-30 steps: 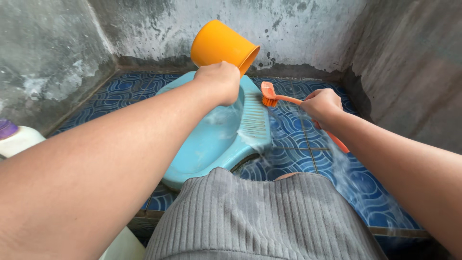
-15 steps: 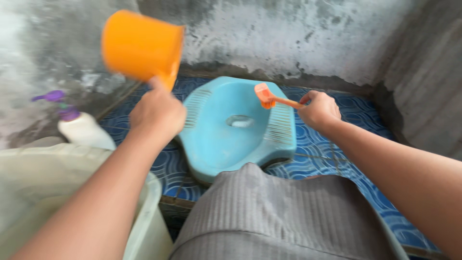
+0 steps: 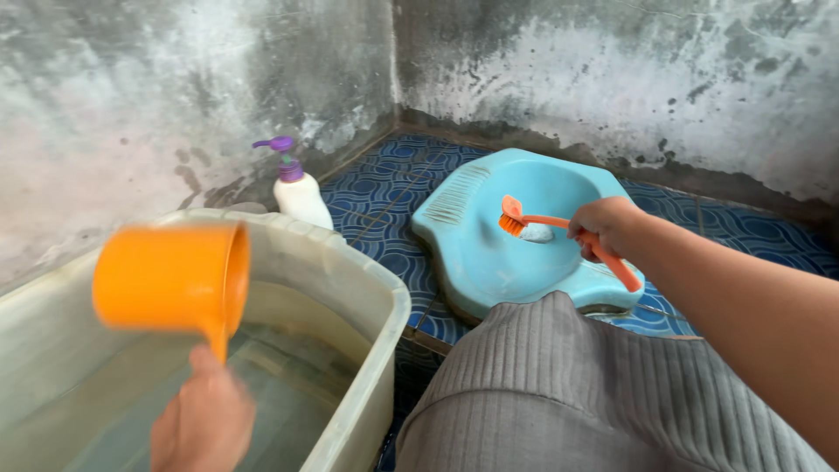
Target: The person scrubs a light blue squat toilet using an orange brush and rinses it with water from an orange scoop.
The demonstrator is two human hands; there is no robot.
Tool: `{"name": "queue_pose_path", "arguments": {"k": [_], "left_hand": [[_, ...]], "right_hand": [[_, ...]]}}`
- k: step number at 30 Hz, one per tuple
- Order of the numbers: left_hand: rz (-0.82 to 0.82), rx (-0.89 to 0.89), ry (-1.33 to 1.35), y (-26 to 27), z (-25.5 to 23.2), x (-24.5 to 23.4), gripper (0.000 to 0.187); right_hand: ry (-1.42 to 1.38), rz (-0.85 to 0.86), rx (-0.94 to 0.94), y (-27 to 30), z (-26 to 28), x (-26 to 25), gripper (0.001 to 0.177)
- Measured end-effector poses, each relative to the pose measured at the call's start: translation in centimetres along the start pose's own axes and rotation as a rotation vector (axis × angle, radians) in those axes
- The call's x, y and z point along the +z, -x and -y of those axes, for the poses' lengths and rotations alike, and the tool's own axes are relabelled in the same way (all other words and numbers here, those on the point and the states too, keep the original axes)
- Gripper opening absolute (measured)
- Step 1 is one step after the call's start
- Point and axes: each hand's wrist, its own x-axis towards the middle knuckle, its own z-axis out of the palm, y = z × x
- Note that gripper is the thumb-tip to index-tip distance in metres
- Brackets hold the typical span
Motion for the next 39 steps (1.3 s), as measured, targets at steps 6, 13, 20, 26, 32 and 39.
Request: {"name": "queue_pose_path", "arguments": {"k": [6, 13, 20, 26, 32, 39], "left_hand": [[0.029, -0.290, -0.107, -7.4, 13.1, 15.8, 0.052], [0.497, -0.151, 0.251, -9.6, 10.4, 16.9, 0.041], [0.612, -0.645, 1.408, -6.8, 2.7, 1.0, 0.021], [0.503, -0.356, 1.416, -3.8, -4.5, -9.1, 0.019], [0.544, 0.063, 1.173, -7.3, -10.7, -18.2, 0.026], [0.768, 0.275, 1.049, -5.4, -19.6, -21.5, 0.009]], "right_hand": [[0.064, -0.050, -0.096, 2.2, 0.1, 1.9, 0.010], [0.333, -0.147, -0.295, 3.7, 0.2, -0.2, 0.013], [0.299, -0.205, -0.254, 3.1, 0.3, -3.0, 0.017], [0.210, -0.157, -0.219, 2.1, 0.8, -4.0, 0.013], [0.197, -0.113, -0.252, 2.9, 1.1, -4.5, 0.010], [0.236, -0.018, -0.296, 5.7, 0.8, -5.3, 0.008]]}}
